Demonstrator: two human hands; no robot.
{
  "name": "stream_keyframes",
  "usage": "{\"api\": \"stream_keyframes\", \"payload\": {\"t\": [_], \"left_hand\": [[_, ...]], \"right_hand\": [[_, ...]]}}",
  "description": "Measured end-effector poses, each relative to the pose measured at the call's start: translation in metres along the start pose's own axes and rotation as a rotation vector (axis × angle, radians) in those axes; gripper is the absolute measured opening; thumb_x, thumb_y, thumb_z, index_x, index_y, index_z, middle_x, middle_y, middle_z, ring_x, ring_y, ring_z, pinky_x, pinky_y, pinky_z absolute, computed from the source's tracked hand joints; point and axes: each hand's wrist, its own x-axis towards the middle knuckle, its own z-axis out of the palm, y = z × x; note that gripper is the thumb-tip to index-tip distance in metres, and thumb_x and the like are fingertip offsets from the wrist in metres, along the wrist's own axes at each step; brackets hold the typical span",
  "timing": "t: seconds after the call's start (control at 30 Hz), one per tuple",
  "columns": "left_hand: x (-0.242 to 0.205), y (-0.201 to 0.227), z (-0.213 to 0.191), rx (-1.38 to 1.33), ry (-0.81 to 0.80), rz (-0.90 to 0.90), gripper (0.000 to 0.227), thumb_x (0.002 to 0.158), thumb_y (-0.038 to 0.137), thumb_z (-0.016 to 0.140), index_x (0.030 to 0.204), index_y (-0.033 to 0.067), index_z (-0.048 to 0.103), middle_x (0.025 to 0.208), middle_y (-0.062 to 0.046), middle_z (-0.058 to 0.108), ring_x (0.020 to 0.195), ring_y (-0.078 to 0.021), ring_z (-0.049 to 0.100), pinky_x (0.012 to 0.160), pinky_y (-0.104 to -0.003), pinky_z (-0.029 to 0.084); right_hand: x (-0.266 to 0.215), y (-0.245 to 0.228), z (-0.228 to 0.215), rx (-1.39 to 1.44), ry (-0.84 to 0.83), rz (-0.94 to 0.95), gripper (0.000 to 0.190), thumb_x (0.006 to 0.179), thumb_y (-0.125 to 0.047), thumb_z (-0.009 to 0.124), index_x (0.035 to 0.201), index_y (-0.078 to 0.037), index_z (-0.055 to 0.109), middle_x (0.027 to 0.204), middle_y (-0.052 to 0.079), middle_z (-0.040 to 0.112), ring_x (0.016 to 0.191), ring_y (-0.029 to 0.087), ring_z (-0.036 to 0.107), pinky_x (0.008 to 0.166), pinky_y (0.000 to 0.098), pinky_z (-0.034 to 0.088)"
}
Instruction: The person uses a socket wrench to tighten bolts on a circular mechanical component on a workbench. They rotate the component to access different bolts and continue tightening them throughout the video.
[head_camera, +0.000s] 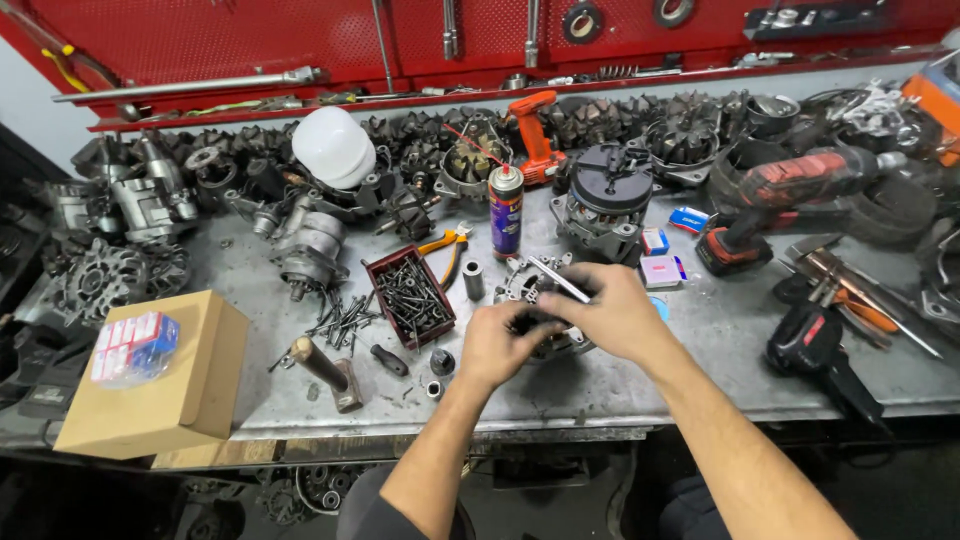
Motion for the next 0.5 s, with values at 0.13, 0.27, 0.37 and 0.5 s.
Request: {"api": "stream_keyframes", "payload": {"t": [0.13, 0.27, 0.37, 0.5], "left_hand": [[0.000, -0.012, -0.006, -0.013, -0.096, 0.027, 0.007, 0.082, 0.020, 0.081, 0.089, 0.0178, 0.080, 0.084, -0.004, 0.080, 0.084, -0.0263, 0.077, 0.074, -0.034, 0.058], [-0.002, -0.005, -0.009, 0.000, -0.047, 0.013, 0.009, 0.079, 0.024, 0.084, 0.082, 0.0176, 0.079, 0.079, -0.005, 0.078, 0.080, -0.0274, 0.076, 0.070, -0.035, 0.057], [-0.003, -0.007, -0.014, -0.070, 0.140, -0.035, 0.026, 0.066, 0.030, 0.095, 0.071, 0.0114, 0.078, 0.074, -0.008, 0.078, 0.069, -0.0240, 0.075, 0.065, -0.031, 0.055], [-0.004, -0.023, -0.004, 0.055, 0.154, -0.066, 0.028, 0.057, 0.033, 0.095, 0.071, 0.0182, 0.076, 0.072, -0.001, 0.076, 0.071, -0.0213, 0.073, 0.066, -0.031, 0.056]], "right_hand": [[-0.007, 0.038, 0.023, 0.417, -0.111, 0.002, 0.018, 0.087, -0.027, 0.079, 0.093, -0.010, 0.083, 0.082, 0.005, 0.078, 0.087, 0.017, 0.069, 0.085, 0.0393, 0.057], [-0.014, 0.021, 0.034, 0.455, -0.033, -0.030, 0.014, 0.095, -0.019, 0.073, 0.088, -0.009, 0.081, 0.073, 0.006, 0.076, 0.078, 0.012, 0.066, 0.078, 0.0336, 0.056], [-0.017, 0.027, 0.038, 0.551, 0.156, 0.044, 0.013, 0.079, -0.013, 0.090, 0.085, -0.006, 0.081, 0.068, 0.005, 0.074, 0.071, 0.009, 0.063, 0.074, 0.0272, 0.054], [-0.023, 0.003, 0.034, 0.182, 0.085, 0.086, 0.025, 0.085, -0.033, 0.081, 0.088, -0.009, 0.078, 0.080, 0.012, 0.079, 0.086, 0.030, 0.076, 0.083, 0.0419, 0.056]]}}
